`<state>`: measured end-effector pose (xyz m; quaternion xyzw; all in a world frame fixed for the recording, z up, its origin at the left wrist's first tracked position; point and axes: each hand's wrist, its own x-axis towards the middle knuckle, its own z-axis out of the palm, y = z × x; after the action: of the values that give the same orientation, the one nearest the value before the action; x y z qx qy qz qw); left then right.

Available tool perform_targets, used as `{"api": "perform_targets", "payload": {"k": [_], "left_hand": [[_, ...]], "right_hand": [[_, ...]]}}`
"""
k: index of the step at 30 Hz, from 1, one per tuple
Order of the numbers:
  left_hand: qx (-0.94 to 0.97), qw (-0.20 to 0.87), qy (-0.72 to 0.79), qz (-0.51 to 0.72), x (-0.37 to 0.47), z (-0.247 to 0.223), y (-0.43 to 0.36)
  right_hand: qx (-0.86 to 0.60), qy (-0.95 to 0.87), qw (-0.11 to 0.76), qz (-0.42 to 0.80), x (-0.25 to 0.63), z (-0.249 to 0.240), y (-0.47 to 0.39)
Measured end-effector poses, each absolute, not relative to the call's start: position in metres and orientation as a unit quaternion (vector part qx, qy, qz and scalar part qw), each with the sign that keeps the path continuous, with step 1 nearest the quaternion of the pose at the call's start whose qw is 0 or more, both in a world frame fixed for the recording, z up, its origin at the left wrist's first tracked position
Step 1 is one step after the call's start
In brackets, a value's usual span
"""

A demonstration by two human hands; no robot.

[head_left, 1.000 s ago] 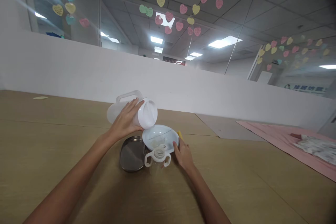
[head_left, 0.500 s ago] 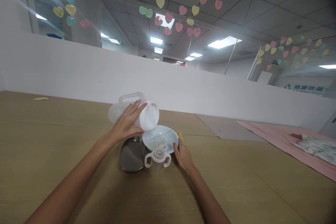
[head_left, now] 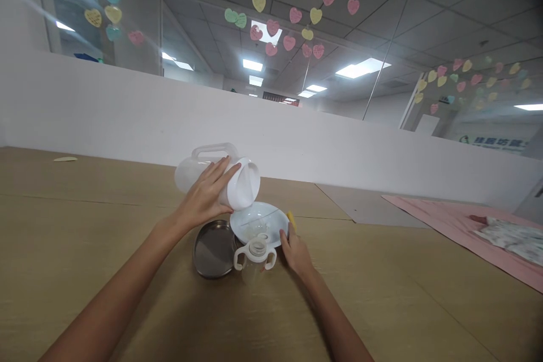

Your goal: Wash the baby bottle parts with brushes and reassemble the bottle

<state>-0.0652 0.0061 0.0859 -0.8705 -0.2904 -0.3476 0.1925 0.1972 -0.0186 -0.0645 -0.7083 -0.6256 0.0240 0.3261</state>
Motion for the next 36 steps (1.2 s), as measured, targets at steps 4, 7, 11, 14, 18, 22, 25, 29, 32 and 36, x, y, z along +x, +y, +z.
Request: {"api": "perform_targets", "payload": {"k": [4, 7, 11, 14, 18, 22, 25, 29, 32, 36], "left_hand": [[-0.869, 0.2, -0.282, -0.354, -0.0646, 0.0878, 0.0036], [-0.869, 0.196, -0.286, -0.353, -0.0643, 0.0883, 0.0034], [-0.869, 0.192, -0.288, -0.352, -0.0654, 0.0879, 0.0048], [-0.869, 0.198, -0.286, -0.352, -0.0666, 0.0878, 0.0056], [-0.869, 0.199, -0.288, -0.349, -0.0671, 0.0887, 0.005], [-0.871, 0.189, -0.293, -0.345, -0.0671, 0.0894, 0.0042], [-0.872, 0.188, -0.292, -0.344, -0.0675, 0.0891, 0.0044], [-0.874, 0.192, -0.287, -0.341, -0.0673, 0.089, 0.0041], [-0.877, 0.192, -0.287, -0.334, -0.0661, 0.0882, 0.0035], [-0.876, 0.176, -0.303, -0.333, -0.0659, 0.084, 0.0071]], "right_hand": [[-0.711, -0.625, 0.32, 0.029, 0.1975, -0.0638, -0.0187], [-0.709, -0.629, 0.319, 0.03, 0.1984, -0.064, -0.0188], [-0.707, -0.628, 0.325, 0.021, 0.1988, -0.065, -0.0191], [-0.709, -0.627, 0.323, 0.02, 0.1985, -0.065, -0.0195], [-0.708, -0.627, 0.324, 0.025, 0.1985, -0.0649, -0.0197], [-0.703, -0.628, 0.332, 0.014, 0.1992, -0.0672, -0.0186], [-0.709, -0.625, 0.325, 0.009, 0.1997, -0.0686, -0.0177], [-0.717, -0.624, 0.311, 0.016, 0.1998, -0.0676, -0.0178], [-0.72, -0.624, 0.302, 0.023, 0.1999, -0.0667, -0.0181], [-0.719, -0.626, 0.301, 0.024, 0.2002, -0.0673, -0.0182]]}}
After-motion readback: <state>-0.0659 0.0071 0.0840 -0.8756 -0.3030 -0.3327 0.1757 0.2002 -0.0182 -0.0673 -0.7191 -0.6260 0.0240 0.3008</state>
